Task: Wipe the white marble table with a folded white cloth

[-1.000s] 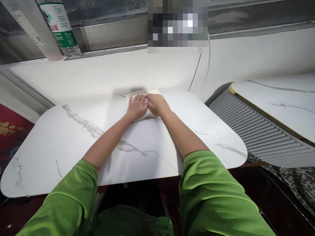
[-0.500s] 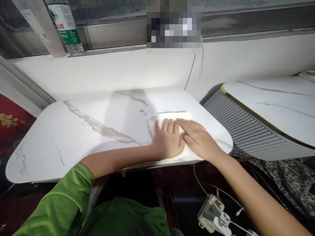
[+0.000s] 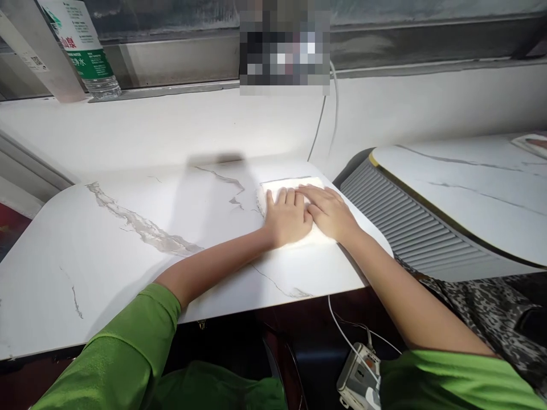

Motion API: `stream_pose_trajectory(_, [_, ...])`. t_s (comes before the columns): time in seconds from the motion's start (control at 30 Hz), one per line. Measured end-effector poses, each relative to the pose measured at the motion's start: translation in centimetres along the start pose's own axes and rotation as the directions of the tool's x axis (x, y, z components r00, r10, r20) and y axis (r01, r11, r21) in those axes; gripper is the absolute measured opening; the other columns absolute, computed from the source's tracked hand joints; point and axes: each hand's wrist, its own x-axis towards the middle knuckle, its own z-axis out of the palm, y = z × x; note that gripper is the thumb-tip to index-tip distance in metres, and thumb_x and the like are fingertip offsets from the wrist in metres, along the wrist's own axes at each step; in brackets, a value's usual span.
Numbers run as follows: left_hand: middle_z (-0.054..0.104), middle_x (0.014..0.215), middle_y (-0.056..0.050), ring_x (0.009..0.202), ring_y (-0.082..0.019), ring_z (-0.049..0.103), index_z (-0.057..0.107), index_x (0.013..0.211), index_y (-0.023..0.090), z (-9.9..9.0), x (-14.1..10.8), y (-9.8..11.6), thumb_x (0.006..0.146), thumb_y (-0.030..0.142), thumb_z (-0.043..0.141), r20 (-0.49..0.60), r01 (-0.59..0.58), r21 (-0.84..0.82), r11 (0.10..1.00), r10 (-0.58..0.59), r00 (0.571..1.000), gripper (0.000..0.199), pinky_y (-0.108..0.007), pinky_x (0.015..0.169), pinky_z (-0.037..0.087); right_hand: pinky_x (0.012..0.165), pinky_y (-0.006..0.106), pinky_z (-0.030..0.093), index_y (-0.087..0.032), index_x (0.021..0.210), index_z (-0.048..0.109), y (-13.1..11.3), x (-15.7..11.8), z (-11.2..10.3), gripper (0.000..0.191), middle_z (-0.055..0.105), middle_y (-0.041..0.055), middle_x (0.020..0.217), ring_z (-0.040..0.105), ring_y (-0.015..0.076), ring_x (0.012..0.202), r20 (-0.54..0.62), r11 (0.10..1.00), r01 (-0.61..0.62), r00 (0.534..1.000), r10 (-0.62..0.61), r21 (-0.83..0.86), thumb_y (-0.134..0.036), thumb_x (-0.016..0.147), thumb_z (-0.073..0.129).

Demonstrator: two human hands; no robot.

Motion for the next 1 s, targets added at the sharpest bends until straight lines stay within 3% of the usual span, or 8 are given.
stream_pose_trajectory(0.3, [0.046,0.152,-0.013,0.144,-0.026,0.035,0.043,0.146,0.011,0.3,7.4,-6.7,0.099,0.021,0.031,0.019,0.028,-0.019,0.999,-0.028,0.999,0.050,-0.054,0.124,0.019,0.111,0.051,0.039,-0.020,0.123,0.066,0.4,9.8,3.7,0.052,0.067,0.0084,0.133,0.059,0.0291,0.125,-0.066,1.000,-0.012,0.998,0.010,-0.027,-0.021,0.080,0.036])
stream_pose_trajectory(0.47, [0.045,0.154,-0.012,0.145,-0.023,0.034,0.044,0.145,0.013,0.0,9.2,-8.6,0.099,0.020,0.030,0.042,0.048,-0.027,0.999,-0.047,0.998,0.049,-0.052,0.125,0.017,0.107,0.051,0.042,-0.020,0.121,0.067,0.4,12.3,4.7,0.050,0.068,0.0080,0.130,0.061,0.0312,0.120,-0.086,0.998,-0.043,0.996,0.039,-0.040,-0.020,0.081,0.037])
stream_pose_trajectory(0.73, [0.039,0.159,-0.010,0.148,-0.023,0.030,0.042,0.147,0.012,0.1,7.1,-7.9,0.100,0.023,0.028,0.024,0.071,-0.004,0.997,-0.071,0.997,0.051,-0.052,0.125,0.016,0.109,0.054,0.039,-0.022,0.115,0.064,-0.7,10.6,4.5,0.043,0.070,0.0084,0.126,0.061,0.0307,0.118,-0.092,0.999,-0.042,0.995,0.043,0.013,-0.019,0.082,0.037])
stream_pose_trajectory(1.0, [0.035,0.160,-0.015,0.151,-0.027,0.026,0.038,0.148,0.007,-1.6,0.5,-6.9,0.100,0.024,0.027,0.092,-0.001,-0.002,1.000,0.001,0.996,0.053,-0.054,0.125,0.014,0.114,0.057,0.033,-0.020,0.120,0.060,-6.2,4.1,3.0,0.044,0.065,0.0113,0.133,0.055,0.0292,0.129,-0.072,0.997,-0.074,0.995,0.072,-0.033,-0.020,0.085,0.034])
